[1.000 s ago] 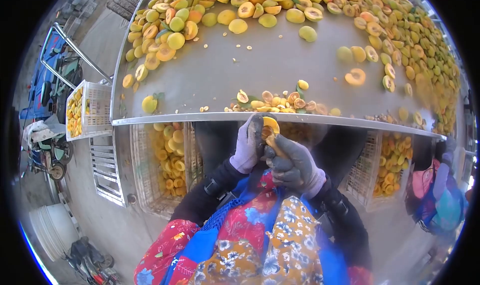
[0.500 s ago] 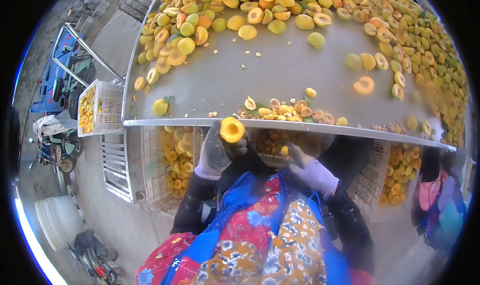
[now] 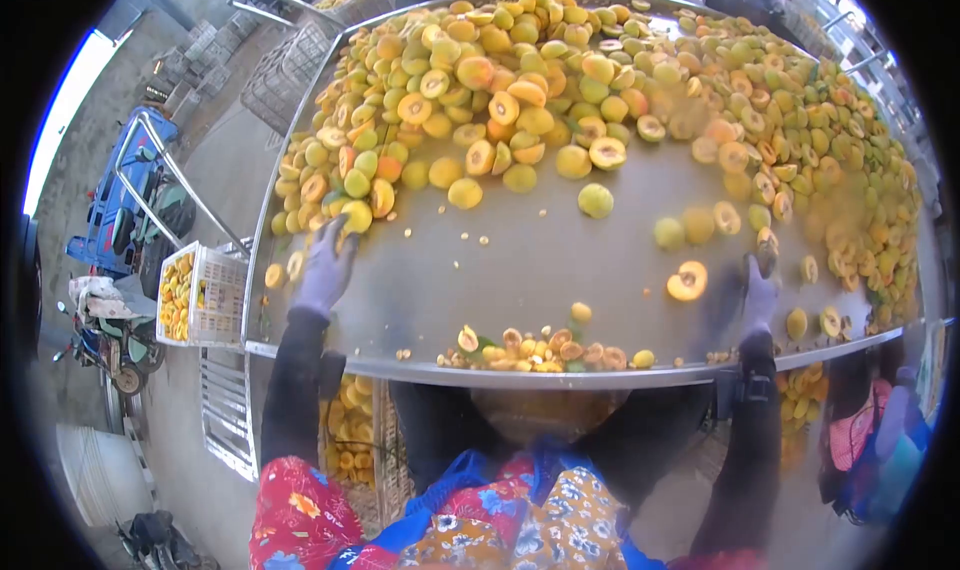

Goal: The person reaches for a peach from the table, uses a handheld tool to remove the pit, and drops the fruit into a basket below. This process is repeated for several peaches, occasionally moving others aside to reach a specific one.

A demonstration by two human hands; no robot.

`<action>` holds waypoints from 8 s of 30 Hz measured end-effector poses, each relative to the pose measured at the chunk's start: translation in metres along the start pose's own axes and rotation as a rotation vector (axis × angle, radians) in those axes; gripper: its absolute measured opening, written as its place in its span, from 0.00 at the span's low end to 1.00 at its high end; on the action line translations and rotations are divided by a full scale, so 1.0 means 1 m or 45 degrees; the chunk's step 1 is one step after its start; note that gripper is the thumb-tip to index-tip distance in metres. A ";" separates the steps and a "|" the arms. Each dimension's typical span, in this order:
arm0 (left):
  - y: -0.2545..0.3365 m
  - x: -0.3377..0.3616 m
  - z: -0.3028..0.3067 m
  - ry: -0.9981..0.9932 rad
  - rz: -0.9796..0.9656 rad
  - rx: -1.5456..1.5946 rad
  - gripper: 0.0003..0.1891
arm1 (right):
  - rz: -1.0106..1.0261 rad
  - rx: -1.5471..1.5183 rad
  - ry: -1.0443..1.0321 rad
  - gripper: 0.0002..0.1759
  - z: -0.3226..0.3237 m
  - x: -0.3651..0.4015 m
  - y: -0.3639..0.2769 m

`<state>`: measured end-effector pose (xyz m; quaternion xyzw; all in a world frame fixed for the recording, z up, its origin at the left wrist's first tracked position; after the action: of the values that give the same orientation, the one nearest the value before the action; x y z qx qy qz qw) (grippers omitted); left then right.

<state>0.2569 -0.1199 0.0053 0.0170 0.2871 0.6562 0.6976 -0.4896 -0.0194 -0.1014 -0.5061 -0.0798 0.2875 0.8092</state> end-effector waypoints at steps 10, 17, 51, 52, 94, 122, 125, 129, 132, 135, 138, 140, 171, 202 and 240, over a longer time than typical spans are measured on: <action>0.100 -0.177 -0.233 -0.112 0.232 0.104 0.44 | 0.091 -0.723 -0.468 0.20 -0.245 -0.035 -0.102; 0.145 -0.214 -0.251 -0.379 0.211 0.931 0.43 | -0.242 -1.036 -1.106 0.34 -0.323 0.013 -0.204; 0.194 0.220 -0.038 -0.545 1.030 2.207 0.26 | 1.225 0.037 -0.947 0.14 0.019 0.386 -0.233; 0.196 0.224 -0.034 -0.501 0.853 2.089 0.26 | 1.191 0.063 -0.984 0.15 0.022 0.389 -0.228; 0.212 0.303 -0.046 -0.202 0.746 2.201 0.19 | 0.771 0.101 -1.224 0.15 0.050 0.455 -0.158; 0.200 0.320 -0.070 -0.543 0.959 2.310 0.26 | 0.868 0.293 -1.072 0.20 0.053 0.454 -0.138; 0.203 0.317 -0.065 -0.510 0.931 2.147 0.25 | 0.904 0.327 -1.087 0.22 0.051 0.455 -0.135; 0.199 0.321 -0.065 -0.441 0.900 2.001 0.24 | 0.935 0.407 -1.151 0.25 0.049 0.457 -0.135; 0.196 0.322 -0.066 -0.460 0.863 1.870 0.25 | 0.966 0.442 -1.180 0.24 0.046 0.457 -0.135; 0.196 0.318 -0.058 -0.361 0.741 1.738 0.21 | 0.962 0.464 -1.239 0.24 0.042 0.458 -0.134; 0.192 0.320 -0.059 -0.329 0.758 1.612 0.19 | 0.906 0.456 -1.338 0.21 0.037 0.465 -0.127; 0.189 0.319 -0.059 -0.249 0.644 1.494 0.18 | 0.855 0.348 -1.422 0.19 0.032 0.470 -0.119; 0.200 0.292 -0.063 -0.813 0.291 1.248 0.21 | -1.000 -0.153 -1.884 0.19 0.038 0.449 -0.117; 0.062 0.279 0.051 0.204 0.222 -0.262 0.25 | -1.727 -0.874 -1.483 0.20 0.038 0.456 -0.065; 0.200 0.278 -0.031 -0.490 0.605 1.609 0.22 | 0.977 0.165 -1.140 0.15 0.047 0.454 -0.170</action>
<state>0.0555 0.1539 -0.0460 0.5973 0.4735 0.4838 0.4300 -0.0704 0.2100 -0.0059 -0.2777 -0.2069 0.7494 0.5643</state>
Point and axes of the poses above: each hand's wrist, its own x-axis away from the middle knuckle, its own z-axis out of the back of the hand, y = z × x, the point moved 6 cm from there along -x, towards the middle knuckle, and after that the axes turned 10 degrees about y, right-handed, at the moved point
